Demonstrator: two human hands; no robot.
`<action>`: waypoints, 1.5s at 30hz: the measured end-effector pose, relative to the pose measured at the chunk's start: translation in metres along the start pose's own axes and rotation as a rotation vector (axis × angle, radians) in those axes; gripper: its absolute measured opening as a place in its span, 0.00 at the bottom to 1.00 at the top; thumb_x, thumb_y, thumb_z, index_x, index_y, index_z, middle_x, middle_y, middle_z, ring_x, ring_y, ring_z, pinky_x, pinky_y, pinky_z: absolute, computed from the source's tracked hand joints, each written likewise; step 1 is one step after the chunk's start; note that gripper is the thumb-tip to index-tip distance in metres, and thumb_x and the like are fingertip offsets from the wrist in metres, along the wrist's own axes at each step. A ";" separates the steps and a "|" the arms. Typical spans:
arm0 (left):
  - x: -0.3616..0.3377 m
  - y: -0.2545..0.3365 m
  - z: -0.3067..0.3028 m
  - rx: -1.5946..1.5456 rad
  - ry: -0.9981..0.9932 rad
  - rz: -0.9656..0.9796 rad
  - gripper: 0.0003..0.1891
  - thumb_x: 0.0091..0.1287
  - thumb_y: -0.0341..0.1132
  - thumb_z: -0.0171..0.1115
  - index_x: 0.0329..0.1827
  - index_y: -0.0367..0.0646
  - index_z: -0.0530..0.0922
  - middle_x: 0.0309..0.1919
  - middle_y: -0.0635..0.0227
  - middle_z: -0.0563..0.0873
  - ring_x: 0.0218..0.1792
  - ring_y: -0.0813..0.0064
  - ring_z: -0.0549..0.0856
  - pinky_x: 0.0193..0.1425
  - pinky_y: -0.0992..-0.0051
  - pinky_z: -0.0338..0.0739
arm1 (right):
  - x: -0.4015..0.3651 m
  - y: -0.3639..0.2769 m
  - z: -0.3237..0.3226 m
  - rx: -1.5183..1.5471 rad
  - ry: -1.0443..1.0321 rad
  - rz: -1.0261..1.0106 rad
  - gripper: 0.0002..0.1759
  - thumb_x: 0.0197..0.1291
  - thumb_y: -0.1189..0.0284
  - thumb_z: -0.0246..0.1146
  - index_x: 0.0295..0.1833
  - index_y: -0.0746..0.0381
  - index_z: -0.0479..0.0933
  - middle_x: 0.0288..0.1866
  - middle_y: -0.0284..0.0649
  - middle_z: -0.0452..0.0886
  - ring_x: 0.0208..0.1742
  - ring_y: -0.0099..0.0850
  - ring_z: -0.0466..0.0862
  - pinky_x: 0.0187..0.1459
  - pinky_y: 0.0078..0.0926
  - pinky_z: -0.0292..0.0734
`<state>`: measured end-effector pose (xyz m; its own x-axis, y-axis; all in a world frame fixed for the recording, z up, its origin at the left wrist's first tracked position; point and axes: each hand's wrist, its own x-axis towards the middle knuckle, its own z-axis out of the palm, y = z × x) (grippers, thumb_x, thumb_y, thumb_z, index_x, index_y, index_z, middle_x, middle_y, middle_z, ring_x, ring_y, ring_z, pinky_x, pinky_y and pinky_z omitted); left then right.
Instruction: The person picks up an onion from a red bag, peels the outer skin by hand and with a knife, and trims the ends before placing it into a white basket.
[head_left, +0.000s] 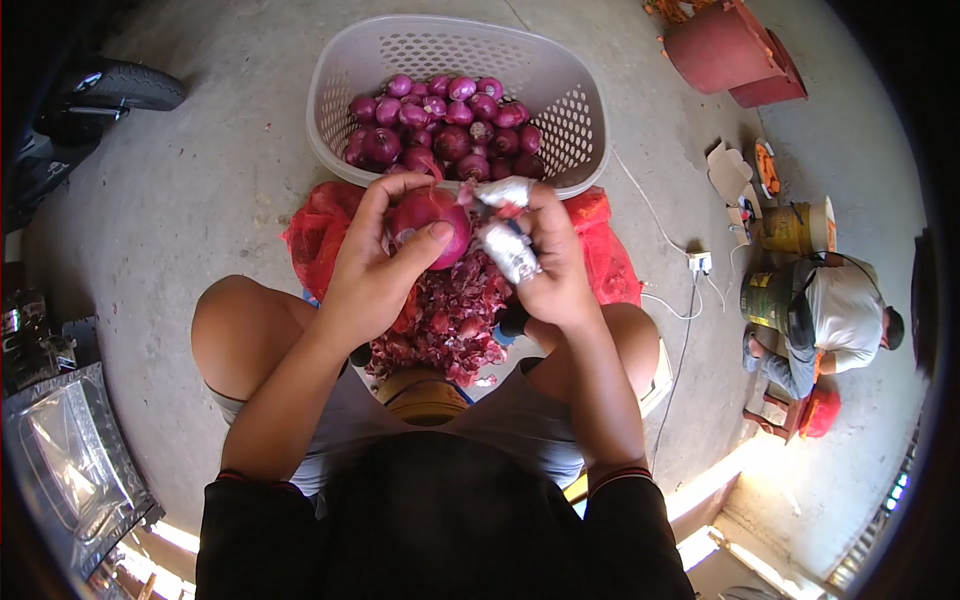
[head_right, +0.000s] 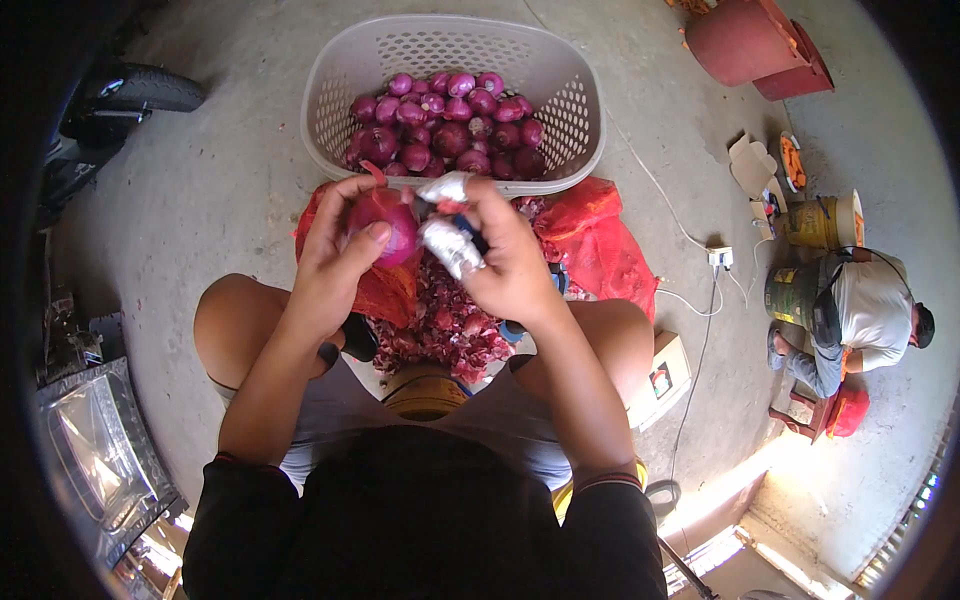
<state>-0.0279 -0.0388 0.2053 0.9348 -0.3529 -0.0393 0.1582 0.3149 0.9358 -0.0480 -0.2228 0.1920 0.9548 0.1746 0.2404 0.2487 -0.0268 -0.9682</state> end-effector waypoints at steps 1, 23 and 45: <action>-0.001 0.001 0.000 0.006 -0.007 -0.002 0.23 0.65 0.30 0.61 0.60 0.38 0.64 0.49 0.65 0.77 0.51 0.79 0.75 0.57 0.75 0.71 | 0.001 -0.003 -0.003 0.047 0.027 0.020 0.23 0.58 0.82 0.60 0.59 0.65 0.64 0.54 0.38 0.72 0.59 0.27 0.73 0.58 0.24 0.67; 0.000 -0.006 -0.003 0.234 -0.042 0.066 0.26 0.57 0.31 0.69 0.57 0.39 0.69 0.51 0.65 0.72 0.54 0.76 0.73 0.59 0.74 0.69 | -0.005 -0.006 -0.022 -0.209 -0.234 0.139 0.31 0.46 0.82 0.60 0.59 0.61 0.64 0.42 0.43 0.78 0.49 0.38 0.82 0.50 0.29 0.72; -0.002 0.000 0.002 0.152 -0.052 0.132 0.30 0.55 0.24 0.68 0.61 0.38 0.65 0.52 0.65 0.71 0.52 0.77 0.76 0.54 0.76 0.74 | -0.002 -0.013 -0.019 0.006 -0.178 0.054 0.31 0.55 0.83 0.61 0.64 0.65 0.59 0.50 0.38 0.76 0.47 0.24 0.77 0.53 0.20 0.67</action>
<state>-0.0306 -0.0395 0.2058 0.9260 -0.3637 0.1015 -0.0178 0.2265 0.9739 -0.0504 -0.2413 0.2053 0.9229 0.3444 0.1723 0.1962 -0.0355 -0.9799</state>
